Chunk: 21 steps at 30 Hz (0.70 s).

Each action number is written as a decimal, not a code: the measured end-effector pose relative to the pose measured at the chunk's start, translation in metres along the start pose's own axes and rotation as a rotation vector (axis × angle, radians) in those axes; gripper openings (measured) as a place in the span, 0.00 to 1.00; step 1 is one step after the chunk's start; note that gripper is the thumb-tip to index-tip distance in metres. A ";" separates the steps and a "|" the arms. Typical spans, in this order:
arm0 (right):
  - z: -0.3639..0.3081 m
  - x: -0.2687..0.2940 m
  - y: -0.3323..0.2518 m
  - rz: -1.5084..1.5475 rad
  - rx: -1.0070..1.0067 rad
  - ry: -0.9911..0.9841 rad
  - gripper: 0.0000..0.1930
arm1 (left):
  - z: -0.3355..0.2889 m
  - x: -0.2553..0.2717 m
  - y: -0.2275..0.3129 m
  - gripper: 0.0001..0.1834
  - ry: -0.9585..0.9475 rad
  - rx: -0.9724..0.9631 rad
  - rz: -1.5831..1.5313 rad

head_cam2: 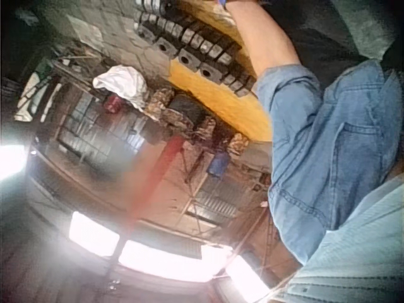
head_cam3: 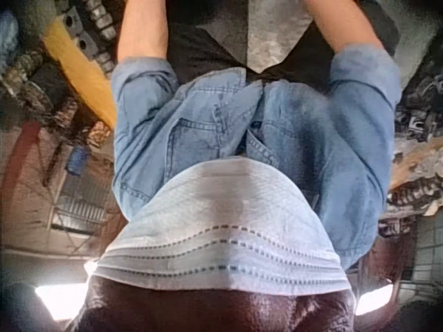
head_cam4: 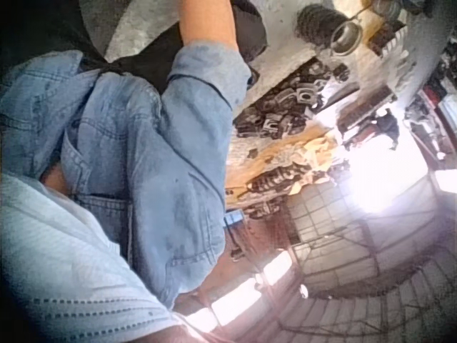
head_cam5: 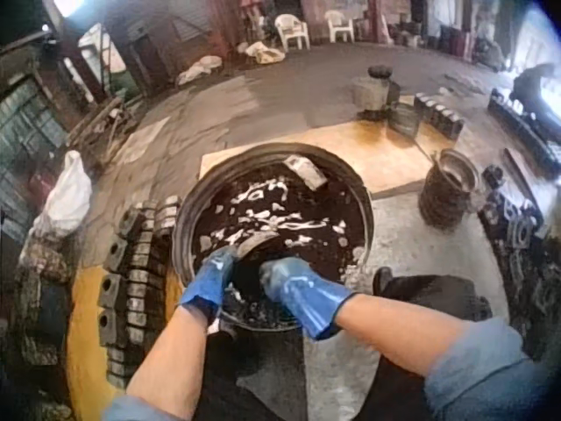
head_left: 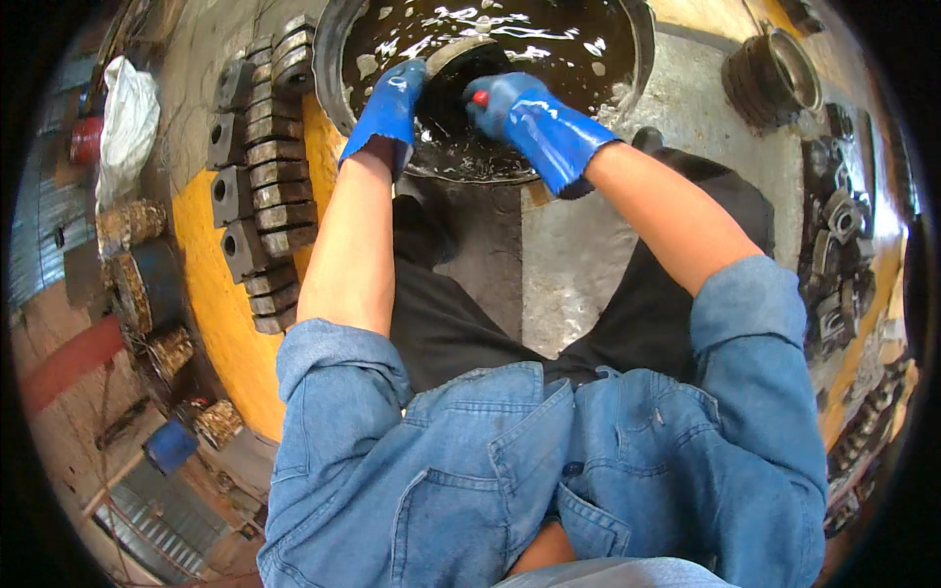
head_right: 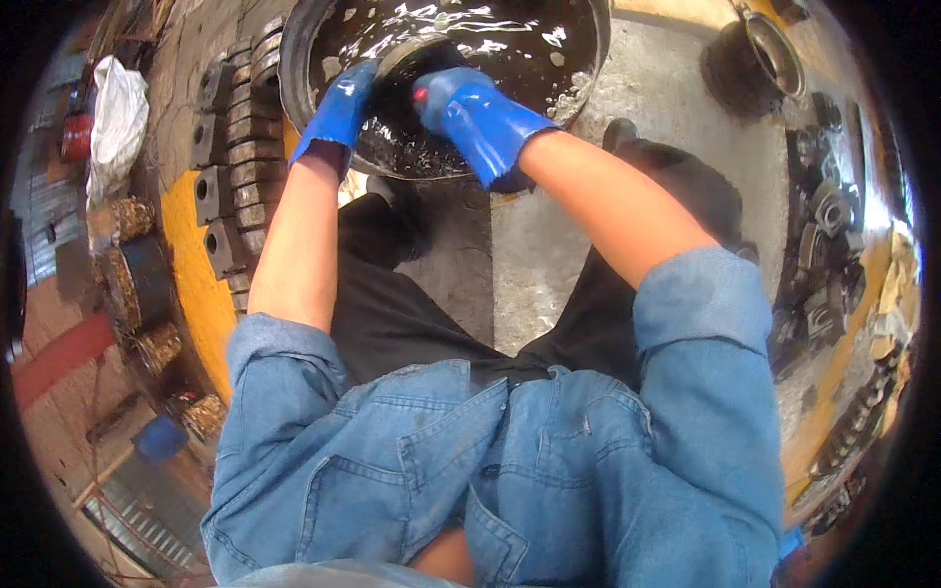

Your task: The person cleans various metal components by scrubbing them with a brush inside a large tub of dark liquid. The person removes individual metal parts from the tub, brushes their surfaces, and places them onto a nearby metal work surface.

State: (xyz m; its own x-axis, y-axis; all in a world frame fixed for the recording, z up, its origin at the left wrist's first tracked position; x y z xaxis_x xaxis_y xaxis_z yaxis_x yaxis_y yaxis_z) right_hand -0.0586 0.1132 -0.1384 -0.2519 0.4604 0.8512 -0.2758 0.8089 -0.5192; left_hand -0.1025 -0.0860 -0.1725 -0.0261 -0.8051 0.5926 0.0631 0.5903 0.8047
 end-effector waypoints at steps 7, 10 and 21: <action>-0.027 -0.003 -0.029 -0.495 0.583 -0.081 0.25 | -0.003 -0.018 0.001 0.27 0.008 0.399 -0.412; -0.020 0.005 -0.021 -0.530 0.545 0.031 0.25 | -0.015 -0.011 0.020 0.27 0.056 0.277 -0.366; 0.006 0.002 0.043 0.895 -0.265 0.210 0.19 | -0.028 -0.013 0.043 0.25 0.072 0.402 -0.495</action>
State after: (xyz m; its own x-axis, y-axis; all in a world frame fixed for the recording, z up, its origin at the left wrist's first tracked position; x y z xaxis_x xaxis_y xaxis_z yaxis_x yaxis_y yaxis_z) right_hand -0.0765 0.1465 -0.1596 -0.0885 0.9836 0.1569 0.1640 0.1698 -0.9717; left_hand -0.0715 -0.0517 -0.1469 0.1121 -0.9815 0.1553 -0.3185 0.1126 0.9412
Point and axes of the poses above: each hand's wrist, its own z-axis towards the middle knuckle, its own x-axis out of the back of the hand, y = z × x, the point moved 7 cm from there along z, towards the middle knuckle, and after that the axes turned 9 degrees about y, right-handed, at the moved point
